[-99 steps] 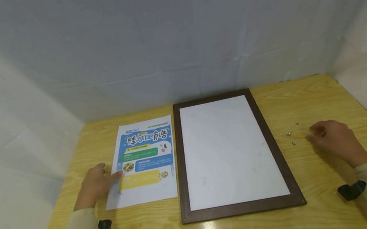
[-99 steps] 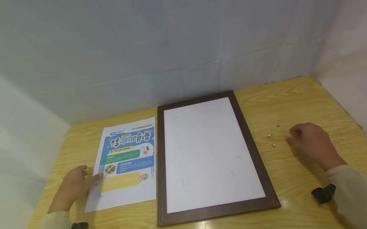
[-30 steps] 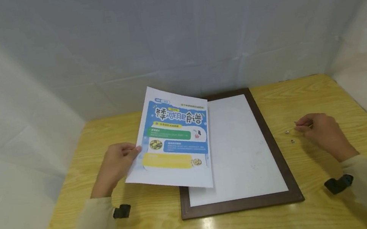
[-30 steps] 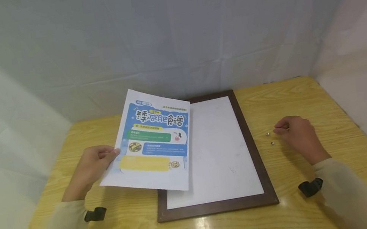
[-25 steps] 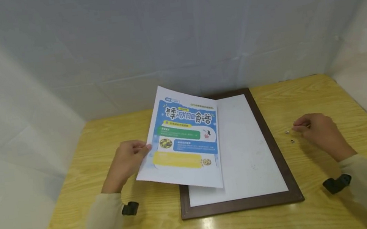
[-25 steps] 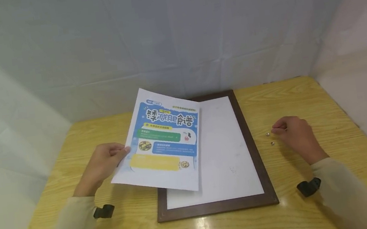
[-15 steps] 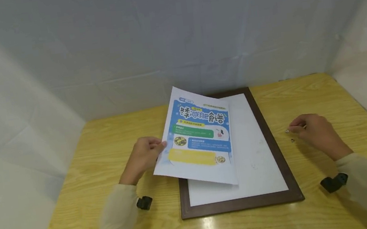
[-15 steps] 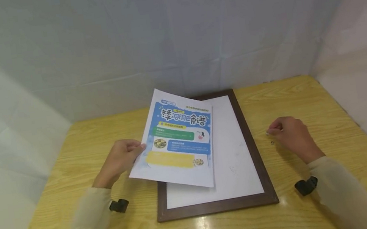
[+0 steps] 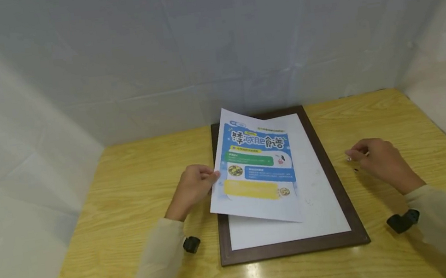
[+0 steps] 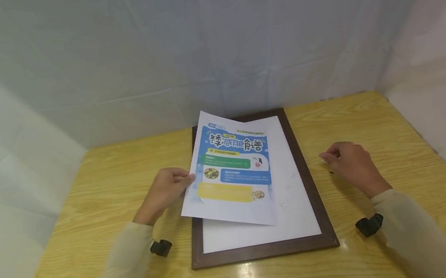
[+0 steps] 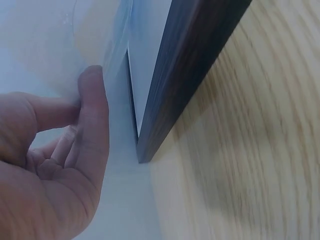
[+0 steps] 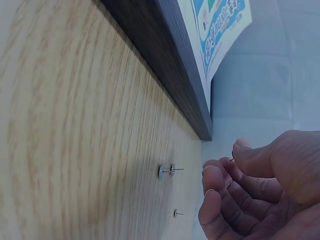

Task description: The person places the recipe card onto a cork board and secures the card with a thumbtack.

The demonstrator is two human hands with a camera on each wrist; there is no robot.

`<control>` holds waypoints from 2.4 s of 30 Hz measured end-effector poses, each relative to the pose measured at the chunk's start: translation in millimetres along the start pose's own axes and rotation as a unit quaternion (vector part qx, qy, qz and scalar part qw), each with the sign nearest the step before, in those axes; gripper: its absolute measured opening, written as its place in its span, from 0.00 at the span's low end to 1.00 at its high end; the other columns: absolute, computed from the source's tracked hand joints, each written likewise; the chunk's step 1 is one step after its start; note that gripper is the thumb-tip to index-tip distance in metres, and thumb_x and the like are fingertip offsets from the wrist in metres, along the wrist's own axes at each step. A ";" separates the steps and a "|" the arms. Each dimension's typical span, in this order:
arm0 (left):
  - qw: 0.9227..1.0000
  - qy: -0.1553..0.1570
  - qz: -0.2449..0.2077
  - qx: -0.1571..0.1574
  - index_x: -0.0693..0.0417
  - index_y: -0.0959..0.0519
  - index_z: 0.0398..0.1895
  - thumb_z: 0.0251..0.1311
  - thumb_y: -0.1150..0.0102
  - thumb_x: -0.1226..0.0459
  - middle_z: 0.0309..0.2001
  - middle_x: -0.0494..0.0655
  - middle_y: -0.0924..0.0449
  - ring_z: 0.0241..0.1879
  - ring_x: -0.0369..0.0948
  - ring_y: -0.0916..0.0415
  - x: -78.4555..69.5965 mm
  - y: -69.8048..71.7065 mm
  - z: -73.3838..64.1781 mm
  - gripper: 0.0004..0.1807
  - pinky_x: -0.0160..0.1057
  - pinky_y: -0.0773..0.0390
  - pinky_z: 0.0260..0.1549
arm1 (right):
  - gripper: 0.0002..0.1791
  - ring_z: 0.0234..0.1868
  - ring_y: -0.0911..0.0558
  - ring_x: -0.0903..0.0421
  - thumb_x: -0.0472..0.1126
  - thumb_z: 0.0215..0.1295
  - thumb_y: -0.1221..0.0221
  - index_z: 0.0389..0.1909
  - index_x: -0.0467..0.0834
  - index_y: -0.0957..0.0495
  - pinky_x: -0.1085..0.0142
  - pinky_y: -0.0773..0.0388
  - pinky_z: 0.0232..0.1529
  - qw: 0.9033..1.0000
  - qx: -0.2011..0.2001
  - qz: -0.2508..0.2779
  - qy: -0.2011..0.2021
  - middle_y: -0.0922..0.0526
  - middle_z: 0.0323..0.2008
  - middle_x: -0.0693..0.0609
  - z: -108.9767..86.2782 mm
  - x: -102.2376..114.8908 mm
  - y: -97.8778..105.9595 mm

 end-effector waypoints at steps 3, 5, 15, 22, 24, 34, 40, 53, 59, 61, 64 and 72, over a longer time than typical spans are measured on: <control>1.000 -0.003 0.001 0.001 0.67 0.18 0.49 0.71 0.40 0.61 0.39 0.54 0.14 0.36 0.44 0.17 -2.2 -5.4 0.4 0.15 0.43 0.15 0.35 | 0.25 0.30 0.17 0.51 0.48 0.78 0.47 0.47 0.27 0.19 0.52 0.20 0.32 1.000 -0.001 0.000 0.006 0.14 0.38 0.37 0.2 2.1 0.3; 1.000 0.000 0.003 0.002 0.67 0.18 0.49 0.71 0.40 0.62 0.38 0.54 0.14 0.33 0.43 0.17 -3.0 -8.9 0.0 0.15 0.43 0.15 0.33 | 0.26 0.31 0.17 0.51 0.49 0.79 0.48 0.48 0.26 0.19 0.50 0.20 0.32 1.000 -0.001 -0.001 0.011 0.14 0.37 0.38 0.5 3.9 0.4; 1.000 0.003 0.001 0.023 0.68 0.19 0.48 0.70 0.40 0.64 0.34 0.54 0.14 0.26 0.44 0.16 -8.9 -26.4 -2.9 0.13 0.41 0.13 0.29 | 0.24 0.24 0.21 0.56 0.48 0.79 0.49 0.44 0.29 0.19 0.61 0.27 0.25 1.000 -0.011 0.008 0.023 0.14 0.33 0.43 3.9 7.1 -1.2; 0.998 0.027 0.039 0.029 0.66 0.18 0.45 0.69 0.38 0.63 0.30 0.51 0.16 0.22 0.43 0.17 -5.7 -36.7 -2.7 0.12 0.39 0.15 0.25 | 0.20 0.22 0.21 0.56 0.48 0.79 0.48 0.42 0.34 0.18 0.62 0.28 0.21 0.999 -0.018 0.028 0.040 0.15 0.32 0.44 3.5 11.0 -1.4; 0.998 0.030 0.045 0.033 0.66 0.18 0.45 0.68 0.38 0.63 0.30 0.51 0.17 0.22 0.43 0.17 -5.7 -38.8 -3.4 0.12 0.38 0.15 0.24 | 0.20 0.22 0.21 0.56 0.48 0.79 0.48 0.42 0.34 0.18 0.62 0.28 0.22 0.999 -0.017 0.031 0.039 0.16 0.32 0.44 3.5 11.3 -1.8; 0.995 0.025 0.077 0.054 0.64 0.18 0.37 0.68 0.37 0.61 0.24 0.51 0.18 0.20 0.42 0.18 -8.0 -47.8 -7.0 0.11 0.37 0.16 0.21 | 0.17 0.21 0.21 0.56 0.44 0.77 0.46 0.40 0.35 0.18 0.63 0.29 0.20 0.998 0.000 0.042 0.047 0.16 0.31 0.44 6.0 14.9 -5.6; 0.994 0.024 0.095 0.057 0.66 0.19 0.40 0.68 0.36 0.61 0.23 0.51 0.18 0.19 0.41 0.19 -8.6 -48.0 -8.1 0.12 0.36 0.17 0.20 | 0.17 0.22 0.19 0.53 0.44 0.77 0.46 0.40 0.33 0.19 0.63 0.26 0.20 0.998 0.020 0.055 0.038 0.16 0.27 0.45 8.1 19.0 -8.5; 0.990 0.018 0.111 0.083 0.70 0.24 0.58 0.67 0.34 0.60 0.22 0.50 0.18 0.19 0.41 0.19 -10.0 -46.9 -18.6 0.24 0.36 0.18 0.20 | 0.14 0.21 0.23 0.56 0.41 0.74 0.41 0.38 0.33 0.16 0.66 0.27 0.19 0.998 0.020 0.052 0.042 0.18 0.22 0.49 15.0 31.5 -11.4; 0.983 0.004 0.168 0.073 0.65 0.27 0.64 0.68 0.36 0.56 0.21 0.47 0.19 0.19 0.41 0.21 -14.7 -37.7 -29.6 0.28 0.36 0.22 0.19 | 0.12 0.21 0.23 0.54 0.40 0.73 0.40 0.40 0.34 0.16 0.65 0.25 0.18 0.998 0.025 0.058 0.029 0.17 0.23 0.48 22.0 38.6 -14.0; 0.980 -0.009 0.189 0.062 0.65 0.28 0.66 0.69 0.36 0.55 0.21 0.47 0.20 0.18 0.40 0.23 -18.8 -34.2 -31.6 0.29 0.35 0.23 0.17 | 0.12 0.24 0.20 0.53 0.40 0.73 0.40 0.41 0.33 0.16 0.66 0.23 0.21 0.997 0.030 0.069 0.024 0.16 0.26 0.46 25.3 42.2 -16.0; 0.975 -0.036 0.216 0.041 0.65 0.29 0.68 0.68 0.36 0.54 0.25 0.48 0.19 0.20 0.39 0.24 -27.8 -29.9 -33.2 0.32 0.35 0.24 0.17 | 0.12 0.28 0.17 0.52 0.39 0.72 0.38 0.42 0.31 0.17 0.67 0.19 0.25 0.995 0.039 0.087 0.019 0.14 0.30 0.44 31.8 50.2 -21.2; 0.965 -0.093 0.245 0.029 0.63 0.31 0.71 0.69 0.37 0.53 0.52 0.56 0.16 0.47 0.48 0.17 -45.4 -36.3 -37.7 0.34 0.46 0.15 0.43 | 0.12 0.29 0.18 0.51 0.38 0.69 0.36 0.45 0.32 0.16 0.66 0.18 0.31 0.994 0.066 0.085 0.022 0.15 0.36 0.41 54.4 79.1 -43.2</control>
Point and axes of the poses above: each hand's wrist, its own z-axis towards the middle knuckle, its own y-axis out of the back of the hand, x = y × z, the point moved 10 cm from there along z, towards the middle knuckle
